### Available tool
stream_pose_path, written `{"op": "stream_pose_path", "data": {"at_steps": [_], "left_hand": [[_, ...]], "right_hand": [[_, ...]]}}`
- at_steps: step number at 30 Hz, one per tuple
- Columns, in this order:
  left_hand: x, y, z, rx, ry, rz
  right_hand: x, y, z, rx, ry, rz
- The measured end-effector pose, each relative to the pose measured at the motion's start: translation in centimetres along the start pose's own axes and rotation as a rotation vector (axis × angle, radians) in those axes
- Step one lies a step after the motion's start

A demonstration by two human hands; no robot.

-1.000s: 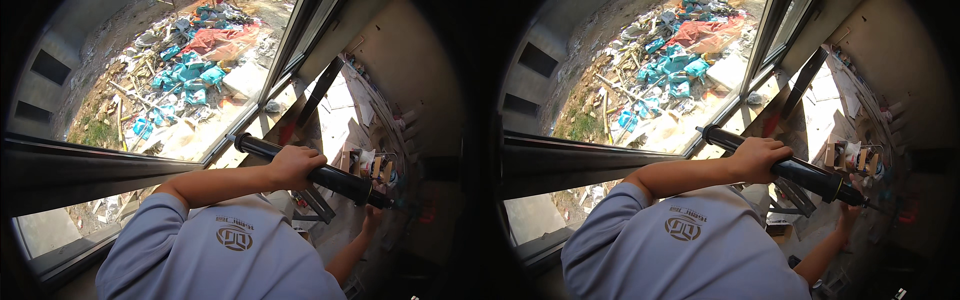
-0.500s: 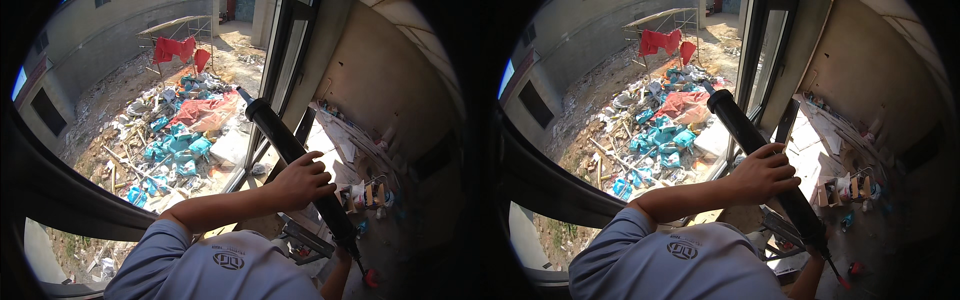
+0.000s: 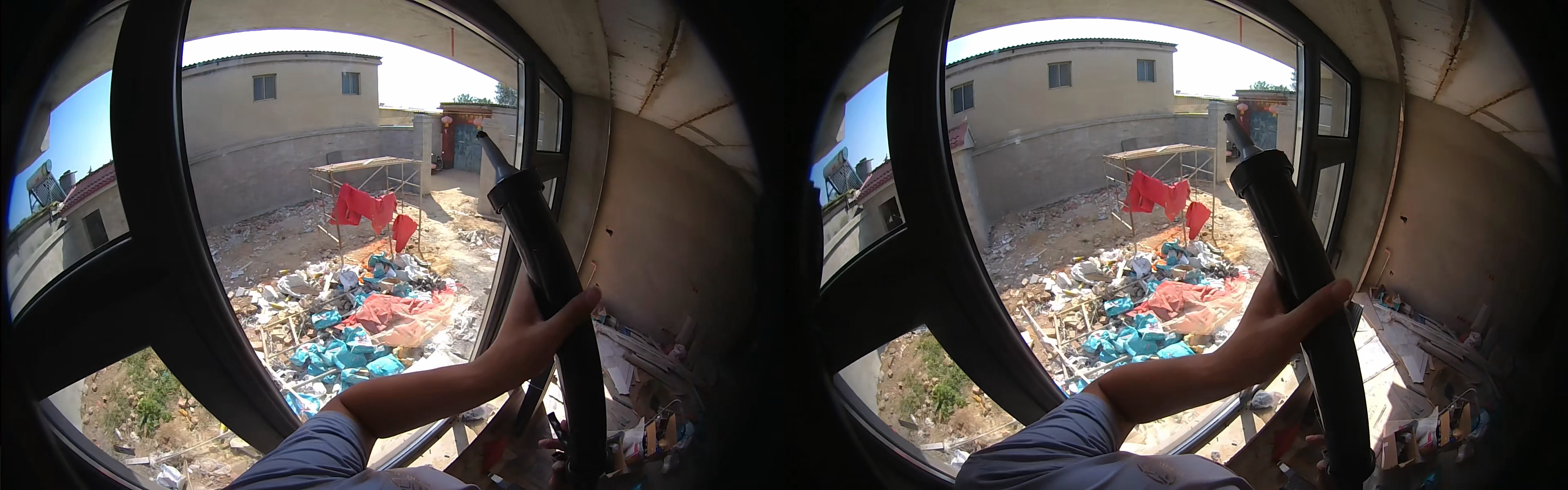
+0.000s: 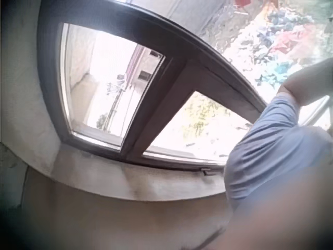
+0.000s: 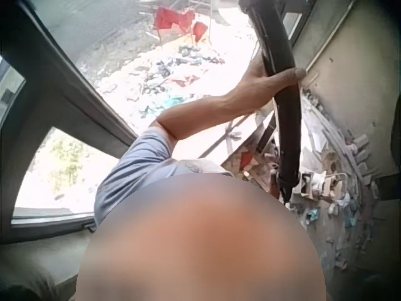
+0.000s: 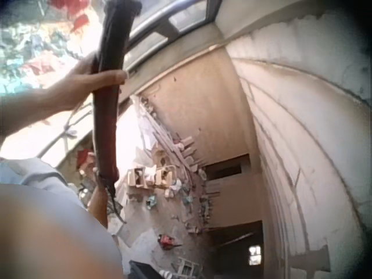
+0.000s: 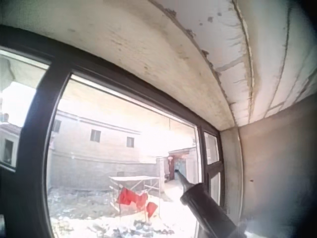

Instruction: The person applies sealant along the edges of a window frame using a caulking gun. They move around the frame, applying sealant to different sections and occasionally adjusting their position on a stepladder.

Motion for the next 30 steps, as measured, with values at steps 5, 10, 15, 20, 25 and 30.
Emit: {"op": "stream_pose_path", "data": {"at_steps": [5,10,15,20,25,30], "left_hand": [[-0.6,-0.1,4.9,0.140,0.160,-0.050],[-1.1,1.0,12.2,0.168,0.404,-0.091],[-1.5,1.6,19.9,0.172,0.584,-0.074],[-3.9,-0.7,23.6,-0.066,0.692,-0.002],[-4.2,-1.6,25.7,-0.152,0.830,0.141],[-4.0,-2.7,26.6,-0.018,0.863,0.204]], "right_hand": [[-4.1,2.5,-2.1,-0.034,-0.117,-0.152],[-8.6,1.5,-6.7,-0.011,-0.369,-0.258],[-11.8,2.0,-17.6,0.095,-0.874,-0.380],[-15.7,3.7,-21.7,0.064,-0.953,-0.512],[-17.5,1.0,-22.3,0.309,-0.928,-0.367],[-20.6,-1.8,-20.4,0.575,-0.855,-0.277]]}}
Point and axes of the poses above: each hand's wrist, its own x-axis away from the middle knuckle, its own y-axis out of the palm, z = x × y, the point moved 4 cm from there along -x, towards the middle knuckle, and after that the axes turned 8 degrees about -x, right-handed, at the moved point
